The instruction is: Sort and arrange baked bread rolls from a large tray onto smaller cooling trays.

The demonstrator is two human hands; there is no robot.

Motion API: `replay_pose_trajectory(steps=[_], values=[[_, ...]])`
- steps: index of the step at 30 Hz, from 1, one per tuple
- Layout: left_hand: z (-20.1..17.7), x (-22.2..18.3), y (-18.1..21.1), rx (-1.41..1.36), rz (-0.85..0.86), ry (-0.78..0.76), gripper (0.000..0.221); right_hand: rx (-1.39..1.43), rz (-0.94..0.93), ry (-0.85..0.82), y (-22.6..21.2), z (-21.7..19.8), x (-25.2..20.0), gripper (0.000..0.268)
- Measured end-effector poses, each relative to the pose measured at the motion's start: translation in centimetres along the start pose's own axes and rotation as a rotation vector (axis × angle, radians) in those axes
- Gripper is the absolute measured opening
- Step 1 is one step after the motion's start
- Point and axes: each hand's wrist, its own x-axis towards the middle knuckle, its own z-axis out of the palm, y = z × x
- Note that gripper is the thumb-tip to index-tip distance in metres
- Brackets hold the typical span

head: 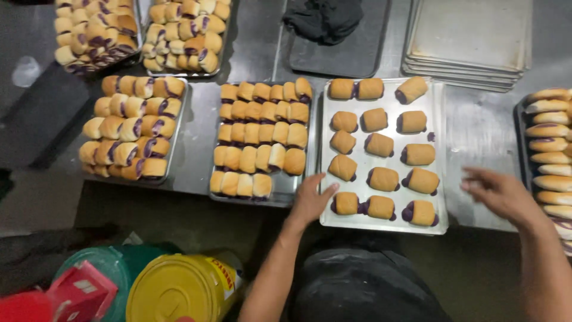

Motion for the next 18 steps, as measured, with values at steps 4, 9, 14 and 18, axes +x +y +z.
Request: replay_pose_trajectory(steps=[4,9,14,18], values=[[2.6,7.0,-1.3,-0.130,0.010,0.155,0.066,0.061,-0.307,0.303,-3.1,-2.7,12.1,0.058],[2.0,12.0,2.1,-0.319,-0.219,0.114,0.076,-0.150,-0.493,0.294,-9.4,-3.4,27.4,0.069],[3.0,15.3,1.3,-0.320,-0.462,0.041,0.096,-0.182,-0.587,0.095,-10.5,-2.4,33.1,0.081],[3.5,17.0,1.8,-0.244,-0.467,-0.007,0.101,-0.341,-0.165,0.018,-10.3,-3.2,32.7,0.099]])
